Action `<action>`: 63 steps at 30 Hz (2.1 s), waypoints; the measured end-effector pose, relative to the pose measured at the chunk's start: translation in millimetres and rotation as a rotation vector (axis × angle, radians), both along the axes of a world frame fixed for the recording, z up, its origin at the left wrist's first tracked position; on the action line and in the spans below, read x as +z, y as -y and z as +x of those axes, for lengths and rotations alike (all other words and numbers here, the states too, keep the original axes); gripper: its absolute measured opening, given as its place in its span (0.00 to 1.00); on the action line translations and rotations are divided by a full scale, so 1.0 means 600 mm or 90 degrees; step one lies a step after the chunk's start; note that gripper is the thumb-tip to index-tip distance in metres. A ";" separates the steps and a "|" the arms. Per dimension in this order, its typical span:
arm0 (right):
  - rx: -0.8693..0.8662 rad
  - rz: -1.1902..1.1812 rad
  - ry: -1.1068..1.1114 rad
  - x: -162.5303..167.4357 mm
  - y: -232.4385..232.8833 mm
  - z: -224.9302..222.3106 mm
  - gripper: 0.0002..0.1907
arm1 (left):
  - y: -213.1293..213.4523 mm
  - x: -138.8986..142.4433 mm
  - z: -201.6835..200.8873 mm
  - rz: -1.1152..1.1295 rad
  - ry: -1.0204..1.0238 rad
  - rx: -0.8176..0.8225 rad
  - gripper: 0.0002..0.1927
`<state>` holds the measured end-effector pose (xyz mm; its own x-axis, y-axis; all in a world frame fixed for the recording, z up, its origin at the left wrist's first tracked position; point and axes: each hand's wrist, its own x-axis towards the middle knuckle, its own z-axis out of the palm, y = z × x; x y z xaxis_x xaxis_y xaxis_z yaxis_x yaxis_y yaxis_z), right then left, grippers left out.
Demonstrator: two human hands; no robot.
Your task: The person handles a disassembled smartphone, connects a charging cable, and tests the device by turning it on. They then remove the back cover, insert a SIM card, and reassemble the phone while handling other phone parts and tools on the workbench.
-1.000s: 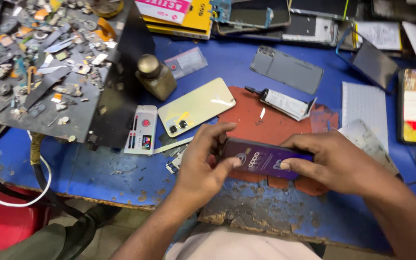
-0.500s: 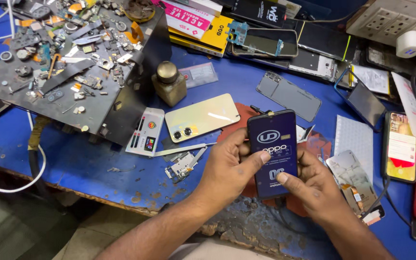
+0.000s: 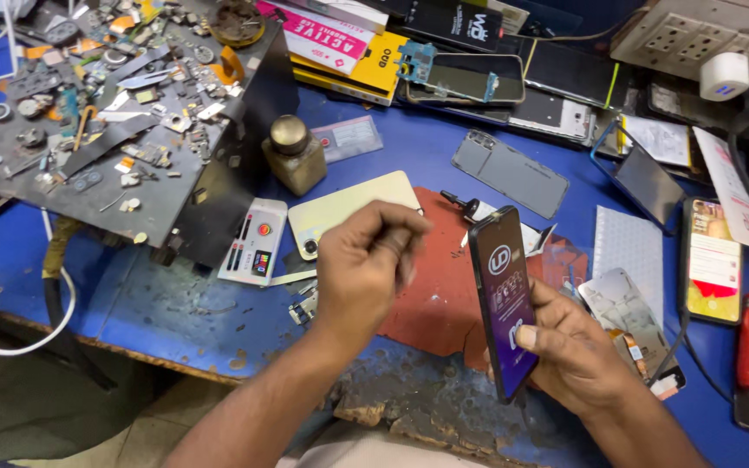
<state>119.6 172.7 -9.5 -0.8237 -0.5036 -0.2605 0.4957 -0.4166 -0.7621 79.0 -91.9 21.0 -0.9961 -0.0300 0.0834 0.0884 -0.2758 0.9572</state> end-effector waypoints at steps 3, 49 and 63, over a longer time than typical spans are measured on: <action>0.010 -0.037 0.011 -0.003 -0.001 -0.002 0.31 | -0.007 0.006 0.029 -0.046 0.014 -0.063 0.13; -0.095 0.756 -0.548 0.070 0.061 0.017 0.15 | 0.044 -0.057 0.036 0.073 -0.037 -0.187 0.13; -0.064 0.507 -0.134 0.016 0.024 0.003 0.17 | 0.032 -0.016 0.050 0.056 0.150 -0.167 0.13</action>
